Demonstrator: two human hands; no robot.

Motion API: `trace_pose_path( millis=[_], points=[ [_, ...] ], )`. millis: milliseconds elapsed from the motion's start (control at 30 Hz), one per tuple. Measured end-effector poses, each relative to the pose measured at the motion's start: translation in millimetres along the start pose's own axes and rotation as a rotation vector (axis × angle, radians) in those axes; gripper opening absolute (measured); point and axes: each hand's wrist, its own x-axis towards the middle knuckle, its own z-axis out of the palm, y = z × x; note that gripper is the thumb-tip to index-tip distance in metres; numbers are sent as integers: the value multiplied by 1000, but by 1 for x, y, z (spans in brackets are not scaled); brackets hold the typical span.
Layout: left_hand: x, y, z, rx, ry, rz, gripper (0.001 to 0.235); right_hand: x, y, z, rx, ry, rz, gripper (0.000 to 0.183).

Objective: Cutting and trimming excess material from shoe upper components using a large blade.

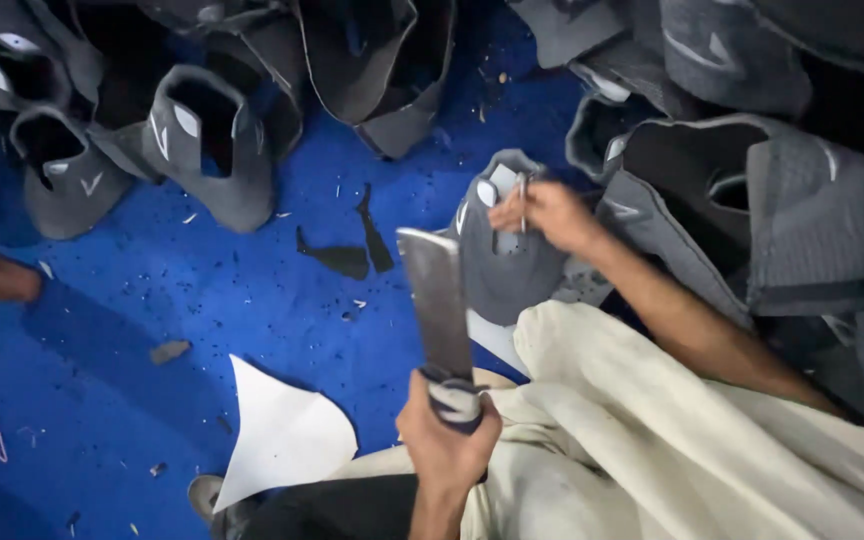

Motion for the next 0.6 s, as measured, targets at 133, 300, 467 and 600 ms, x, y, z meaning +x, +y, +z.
trace_pose_path(
  millis=[133,300,467,600],
  points=[
    [-3,52,-45,33,57,226,36,-4,18,-4,-288,-167,13,20],
    [17,24,5,-800,298,679,40,-20,8,6,-405,-175,-205,10],
    [29,-58,51,-5,-64,174,52,-34,14,2,-1022,-232,-557,38],
    [17,-24,33,25,-101,45,39,-7,28,-8,-584,3,-41,18]
  ],
)
